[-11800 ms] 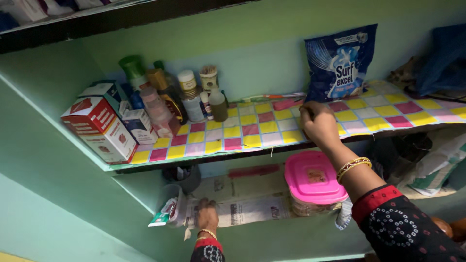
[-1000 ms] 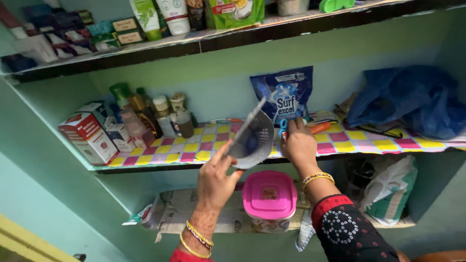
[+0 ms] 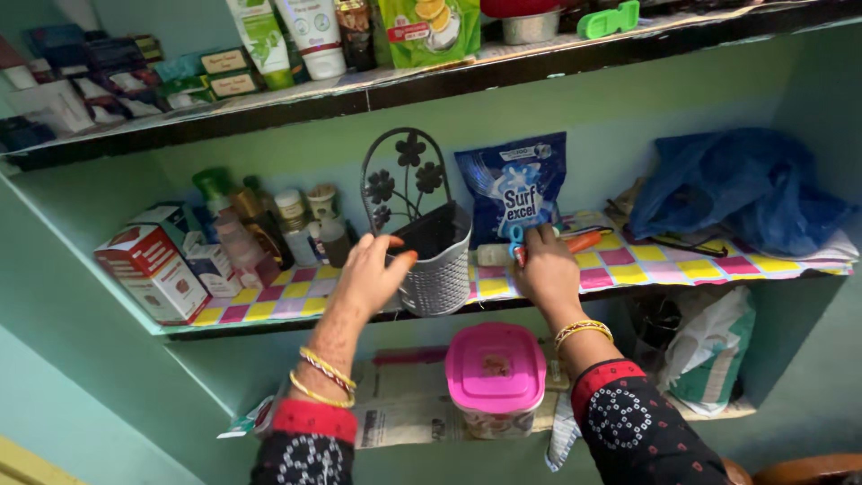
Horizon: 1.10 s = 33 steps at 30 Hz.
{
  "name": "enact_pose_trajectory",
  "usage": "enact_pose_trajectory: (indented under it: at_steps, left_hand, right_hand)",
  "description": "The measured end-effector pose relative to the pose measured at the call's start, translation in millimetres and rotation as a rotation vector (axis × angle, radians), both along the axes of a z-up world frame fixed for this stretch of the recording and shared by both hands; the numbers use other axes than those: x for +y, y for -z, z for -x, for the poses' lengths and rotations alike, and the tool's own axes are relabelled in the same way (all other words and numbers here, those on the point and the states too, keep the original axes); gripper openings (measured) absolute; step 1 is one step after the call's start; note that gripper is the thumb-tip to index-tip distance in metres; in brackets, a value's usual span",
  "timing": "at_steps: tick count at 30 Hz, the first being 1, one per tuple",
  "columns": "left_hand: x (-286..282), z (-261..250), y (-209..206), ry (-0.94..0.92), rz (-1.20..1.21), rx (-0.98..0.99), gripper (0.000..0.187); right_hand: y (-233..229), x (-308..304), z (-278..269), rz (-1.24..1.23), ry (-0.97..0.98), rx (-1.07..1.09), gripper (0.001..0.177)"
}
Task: The person organizes a shelf by placing a toothpaste tube and a toothbrush into a metal basket, then arranging several bottles, boxes, and jars on the shelf. The person also moves a pink-lidded container and adjusts items to tidy the space.
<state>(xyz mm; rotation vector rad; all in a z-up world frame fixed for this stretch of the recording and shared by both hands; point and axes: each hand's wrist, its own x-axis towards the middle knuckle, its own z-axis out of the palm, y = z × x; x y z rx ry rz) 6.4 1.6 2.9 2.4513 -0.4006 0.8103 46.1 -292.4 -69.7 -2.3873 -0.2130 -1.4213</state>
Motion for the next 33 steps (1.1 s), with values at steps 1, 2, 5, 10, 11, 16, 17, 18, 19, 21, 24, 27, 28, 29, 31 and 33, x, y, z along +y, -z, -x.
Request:
enact_pose_trajectory:
  at_steps: [1, 2, 5, 10, 11, 16, 17, 18, 19, 21, 24, 27, 28, 29, 31, 33]
  left_hand:
    - [1, -7, -6, -0.01, -0.021, 0.021, 0.041]
    - [-1, -10, -12, -0.02, -0.042, 0.042, 0.04]
    - [-17, -1, -36, -0.224, -0.244, -0.136, 0.044]
    - [-83, 39, -61, -0.309, -0.297, -0.297, 0.043]
    - [-92, 39, -63, -0.274, -0.306, -0.274, 0.047]
    - [-104, 9, -67, -0.445, -0.437, -0.223, 0.035]
    - [-98, 2, -68, -0.468, -0.45, -0.202, 0.029]
    - [-91, -3, -69, -0.472, -0.433, -0.088, 0.028]
    - [-80, -7, -71, -0.476, -0.416, 0.025, 0.028]
    - [-62, -16, -81, -0.46, -0.397, 0.251, 0.032]
    - [-52, -25, -95, -0.409, -0.421, 0.512, 0.042]
    - [-51, -26, -101, -0.373, -0.494, 0.615, 0.047]
    - [-50, -26, -103, -0.362, -0.518, 0.649, 0.049]
    - [-48, -28, -104, -0.351, -0.542, 0.683, 0.05]
    - [-48, -35, -102, -0.355, -0.574, 0.69, 0.049]
    - [-44, -45, -95, -0.377, -0.605, 0.666, 0.043]
  right_hand:
    - [1, 0, 0, -0.002, 0.008, 0.007, 0.025]
    - [1, 0, -1, -0.001, 0.008, 0.006, 0.024]
    - [1, -1, -2, 0.0, 0.003, 0.003, 0.024]
    - [-1, 0, 3, -0.019, -0.019, 0.041, 0.032]
    - [-2, 0, 3, -0.019, -0.022, 0.045, 0.033]
    - [-3, -1, 3, -0.019, -0.022, 0.06, 0.036]
    - [-3, -1, 1, -0.021, -0.014, 0.058, 0.032]
    - [-2, 0, 0, -0.022, -0.004, 0.058, 0.028]
    - [-1, 0, -1, -0.024, 0.006, 0.059, 0.024]
    - [0, 0, -1, -0.023, -0.003, 0.028, 0.026]
    - [-1, 0, 0, -0.031, -0.014, 0.024, 0.026]
    - [-2, 0, 2, -0.03, -0.021, 0.043, 0.028]
    - [-3, 0, 2, -0.028, -0.024, 0.048, 0.029]
    - [-3, 0, 2, -0.025, -0.016, 0.054, 0.027]
    - [-2, 0, 2, -0.019, 0.001, 0.066, 0.025]
    - [-3, 1, 3, -0.029, -0.009, 0.049, 0.027]
